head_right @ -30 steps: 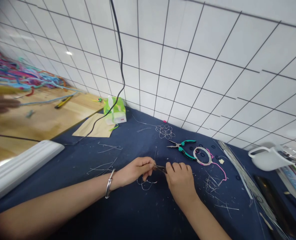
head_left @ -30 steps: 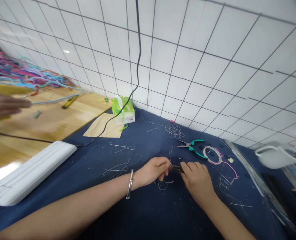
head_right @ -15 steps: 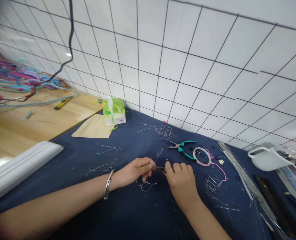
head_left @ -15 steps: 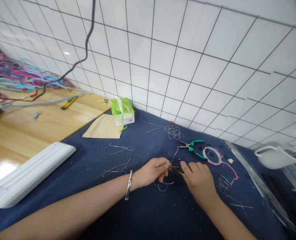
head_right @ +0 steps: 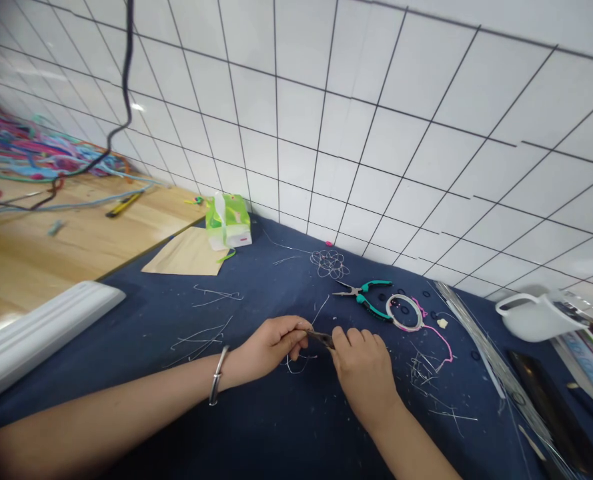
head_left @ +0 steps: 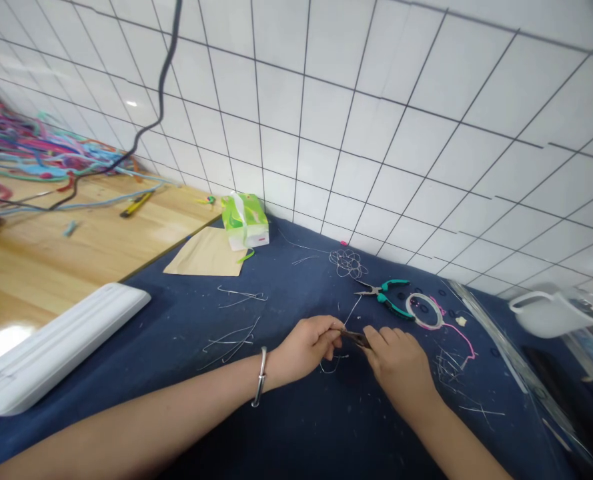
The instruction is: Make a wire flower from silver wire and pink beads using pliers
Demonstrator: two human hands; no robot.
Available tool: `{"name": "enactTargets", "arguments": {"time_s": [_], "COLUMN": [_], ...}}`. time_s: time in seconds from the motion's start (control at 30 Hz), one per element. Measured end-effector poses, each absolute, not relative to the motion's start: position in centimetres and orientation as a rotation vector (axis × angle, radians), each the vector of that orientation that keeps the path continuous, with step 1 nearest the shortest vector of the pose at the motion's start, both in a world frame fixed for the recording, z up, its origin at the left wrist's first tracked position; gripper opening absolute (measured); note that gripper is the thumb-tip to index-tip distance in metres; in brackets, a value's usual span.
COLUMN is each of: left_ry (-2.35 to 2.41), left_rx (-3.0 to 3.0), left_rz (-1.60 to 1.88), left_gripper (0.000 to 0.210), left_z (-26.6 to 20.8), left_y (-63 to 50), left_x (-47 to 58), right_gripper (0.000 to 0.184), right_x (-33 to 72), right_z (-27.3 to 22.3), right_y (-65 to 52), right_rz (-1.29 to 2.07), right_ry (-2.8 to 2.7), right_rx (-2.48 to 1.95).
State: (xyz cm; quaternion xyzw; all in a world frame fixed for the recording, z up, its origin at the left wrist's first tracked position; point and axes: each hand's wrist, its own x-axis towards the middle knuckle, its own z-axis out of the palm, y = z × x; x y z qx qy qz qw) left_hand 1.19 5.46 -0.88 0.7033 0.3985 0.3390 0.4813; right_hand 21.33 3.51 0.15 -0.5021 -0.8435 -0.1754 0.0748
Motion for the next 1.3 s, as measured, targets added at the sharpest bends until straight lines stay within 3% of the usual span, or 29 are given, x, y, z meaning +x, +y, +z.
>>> {"name": "enactTargets", "arguments": {"time_s": [0.33,0.63,1.0,1.3], "left_ry": [1.02,0.978,0.875,0.764], "left_rx": [1.912,1.721,1.543,1.408], "left_rz": [0.941,0.862,0.789,0.671], "left_gripper": [0.024,0.022,0.022,0.021], "left_z": [-0.8,-1.2,-1.4,-1.7], "left_y": [4.9,5.8,6.0,6.3], "left_x": [1.4,1.1,0.9,0.9], "right_gripper": [0.016,0.016,0.016,0.016], "right_x": [21.0,21.2,22.1,22.0], "right_z": [0.3,0.7,-0.4,-0.8], "right_y": [3.2,4.0,5.0,5.1], "right_rz": [-0.201,-0.4,-0.074,0.008], "right_ry": [-2.548,-2.531,-2.456,-2.534], "right_rx": [-1.577,-1.472,-1.519,-1.459]}}
